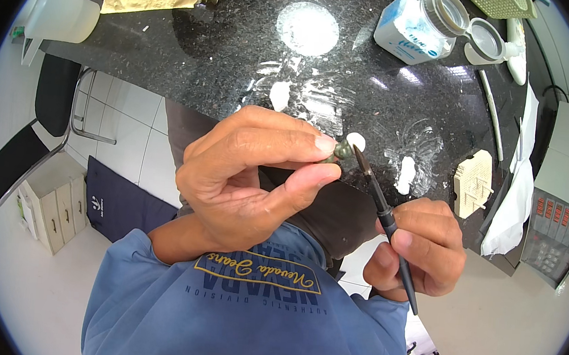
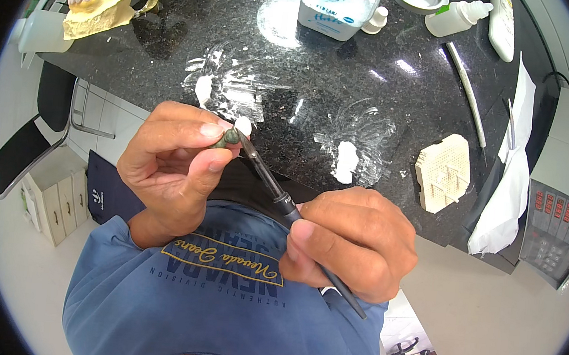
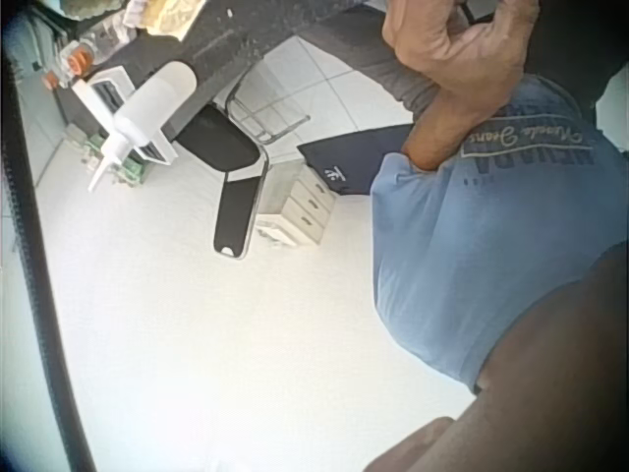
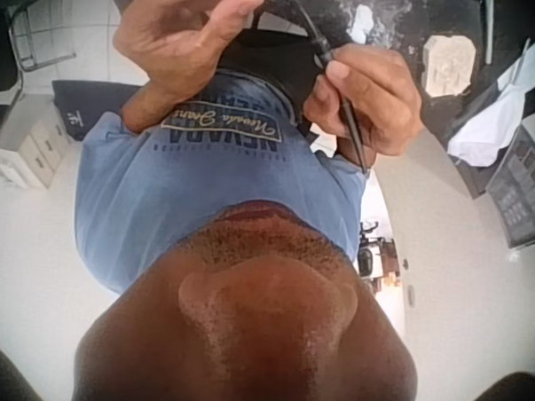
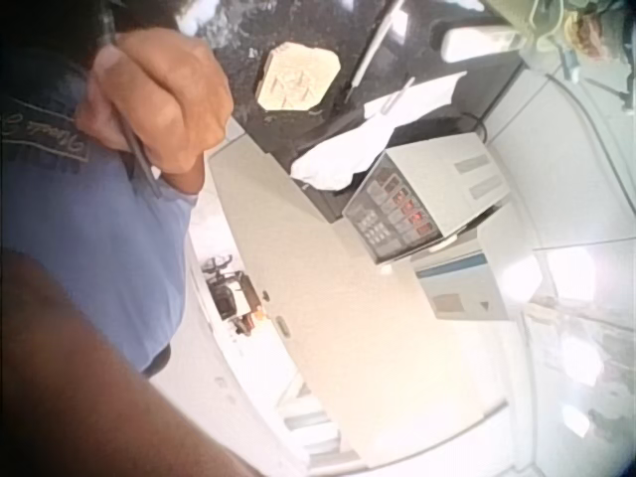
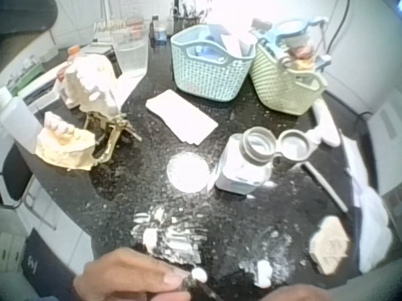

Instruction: The person applies a white porcelain paste to a dental crown using a small brush, wipes the crown with a tissue, and then places the crown on a firing tray before interacting with a furnace control panel.

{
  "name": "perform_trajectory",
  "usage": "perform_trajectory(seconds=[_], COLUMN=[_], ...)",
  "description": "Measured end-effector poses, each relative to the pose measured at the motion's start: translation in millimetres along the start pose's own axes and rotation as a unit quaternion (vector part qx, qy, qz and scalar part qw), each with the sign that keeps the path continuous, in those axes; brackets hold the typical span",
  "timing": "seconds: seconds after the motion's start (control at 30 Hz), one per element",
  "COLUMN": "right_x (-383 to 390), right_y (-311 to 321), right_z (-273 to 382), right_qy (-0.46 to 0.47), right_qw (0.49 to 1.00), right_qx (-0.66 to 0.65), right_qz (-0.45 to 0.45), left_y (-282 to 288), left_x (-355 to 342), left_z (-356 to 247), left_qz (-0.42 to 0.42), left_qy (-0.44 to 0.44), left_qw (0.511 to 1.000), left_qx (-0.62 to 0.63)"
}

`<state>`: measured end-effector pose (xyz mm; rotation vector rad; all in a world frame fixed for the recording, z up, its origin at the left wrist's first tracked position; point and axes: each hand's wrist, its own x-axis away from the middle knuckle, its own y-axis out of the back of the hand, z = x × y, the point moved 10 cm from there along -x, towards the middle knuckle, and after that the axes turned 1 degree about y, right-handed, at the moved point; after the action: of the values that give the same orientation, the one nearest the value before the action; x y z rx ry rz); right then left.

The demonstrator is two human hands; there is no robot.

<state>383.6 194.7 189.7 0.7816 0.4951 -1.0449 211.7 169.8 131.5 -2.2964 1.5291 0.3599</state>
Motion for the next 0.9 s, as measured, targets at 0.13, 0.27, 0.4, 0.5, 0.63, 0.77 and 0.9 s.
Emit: perform_trajectory(seconds=[0.13, 0.27, 0.4, 0.5, 0.63, 0.77, 0.9], right_x=[2, 6, 7, 6, 3, 3, 3], right_y=[3, 10, 10, 9, 7, 6, 6], right_z=[0, -3, -3, -3, -3, -2, -3], right_qy=[0.006, -0.007, -0.003, 0.007, 0.001, -0.001, -0.003], right_qw=[1.000, 0.999, 0.999, 1.000, 1.000, 1.000, 1.000], right_qx=[-0.017, -0.019, -0.020, -0.023, -0.019, -0.010, -0.006], right_qz=[0.004, -0.033, -0.035, -0.016, -0.009, -0.014, -0.014], left_y=[0, -9, -9, -9, -8, -8, -8], left_x=[0, 3, 2, 3, 3, 3, 3], left_z=[1, 0, -1, -1, 0, 0, 0], left_qz=[-0.004, 0.072, 0.073, 0.070, 0.065, 0.064, 0.065], left_qy=[0.001, 0.011, 0.002, 0.002, 0.003, 0.002, -0.001], left_qw=[1.000, 0.996, 0.996, 0.996, 0.997, 0.997, 0.997], left_qx=[0.012, -0.044, -0.045, -0.049, -0.047, -0.043, -0.044])
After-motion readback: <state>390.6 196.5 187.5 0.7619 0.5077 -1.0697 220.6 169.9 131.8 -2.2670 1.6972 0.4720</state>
